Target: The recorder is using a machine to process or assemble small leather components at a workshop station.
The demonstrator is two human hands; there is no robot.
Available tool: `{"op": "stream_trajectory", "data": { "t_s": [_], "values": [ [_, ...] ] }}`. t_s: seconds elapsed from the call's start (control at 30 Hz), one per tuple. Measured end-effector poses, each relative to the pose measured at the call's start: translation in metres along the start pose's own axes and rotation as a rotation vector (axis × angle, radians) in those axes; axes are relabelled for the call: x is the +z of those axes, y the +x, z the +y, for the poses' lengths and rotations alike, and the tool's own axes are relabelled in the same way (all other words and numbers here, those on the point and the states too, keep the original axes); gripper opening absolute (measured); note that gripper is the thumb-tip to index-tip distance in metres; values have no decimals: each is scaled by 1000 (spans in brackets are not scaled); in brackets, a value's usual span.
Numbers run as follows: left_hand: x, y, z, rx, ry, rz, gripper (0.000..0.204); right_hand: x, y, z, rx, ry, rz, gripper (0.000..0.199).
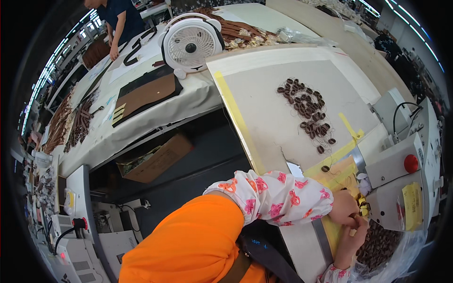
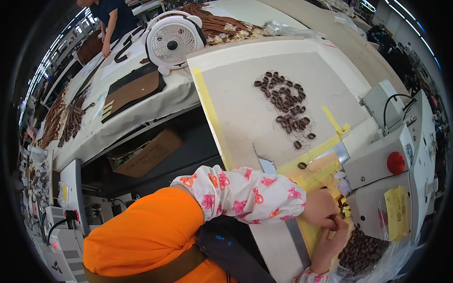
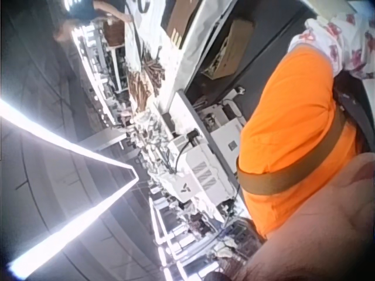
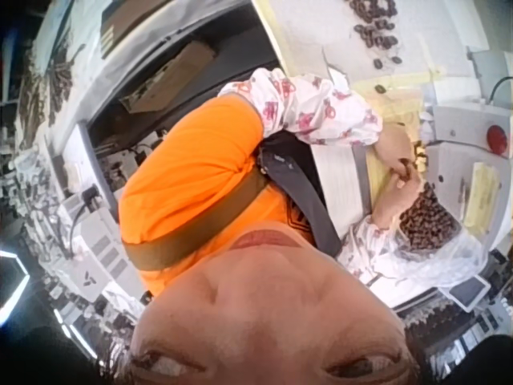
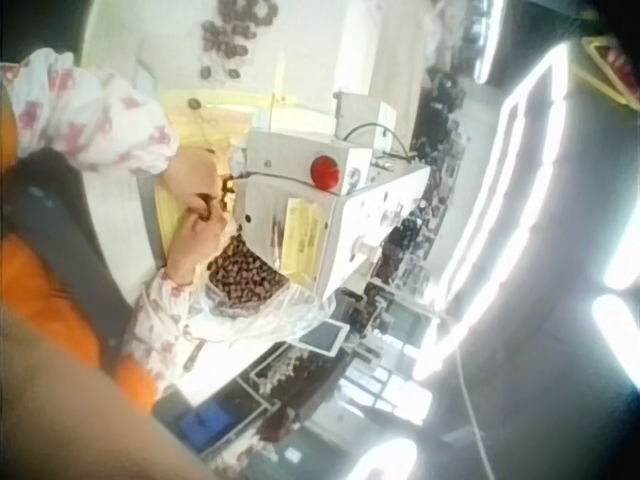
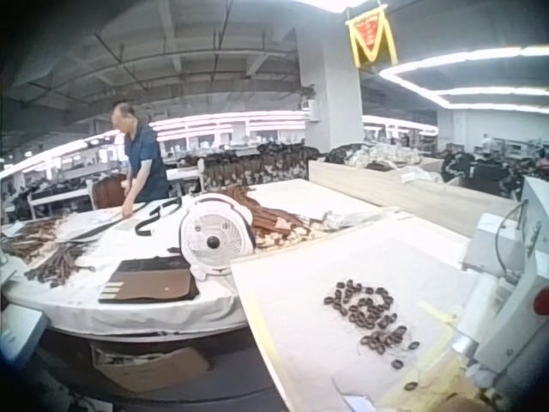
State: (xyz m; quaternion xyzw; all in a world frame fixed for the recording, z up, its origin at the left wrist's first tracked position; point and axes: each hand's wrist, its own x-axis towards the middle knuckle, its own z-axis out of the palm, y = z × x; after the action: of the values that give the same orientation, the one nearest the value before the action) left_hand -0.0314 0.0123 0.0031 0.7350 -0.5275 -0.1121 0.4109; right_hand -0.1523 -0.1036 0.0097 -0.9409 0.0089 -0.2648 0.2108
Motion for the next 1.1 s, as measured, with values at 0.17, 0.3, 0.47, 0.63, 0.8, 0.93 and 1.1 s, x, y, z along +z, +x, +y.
{"op": "stream_trajectory", "data": {
  "t_s": [0.17,0.3,0.47,0.63,0.8,0.93,1.1],
  "values": [
    [-6,3,0,-31,-47,-87,37,0,-5,2,-71,-99,-24,27],
    [-13,4,1,-31,-112,-143,34,-2,-7,-4,-35,-71,-48,26],
    [-2,11,-5,-34,-74,-81,32,0,-6,-2,13,-53,-24,21],
    [7,8,-11,13,-42,-7,25,-7,2,-15,66,-26,-110,16],
    [4,4,-13,30,-27,-83,21,-9,-4,-24,158,51,-123,18],
    [-8,2,2,-1,30,-39,17,3,-9,-5,85,43,95,18],
    [-11,-5,-27,132,22,146,22,14,10,-2,269,174,62,18]
  ]
}}
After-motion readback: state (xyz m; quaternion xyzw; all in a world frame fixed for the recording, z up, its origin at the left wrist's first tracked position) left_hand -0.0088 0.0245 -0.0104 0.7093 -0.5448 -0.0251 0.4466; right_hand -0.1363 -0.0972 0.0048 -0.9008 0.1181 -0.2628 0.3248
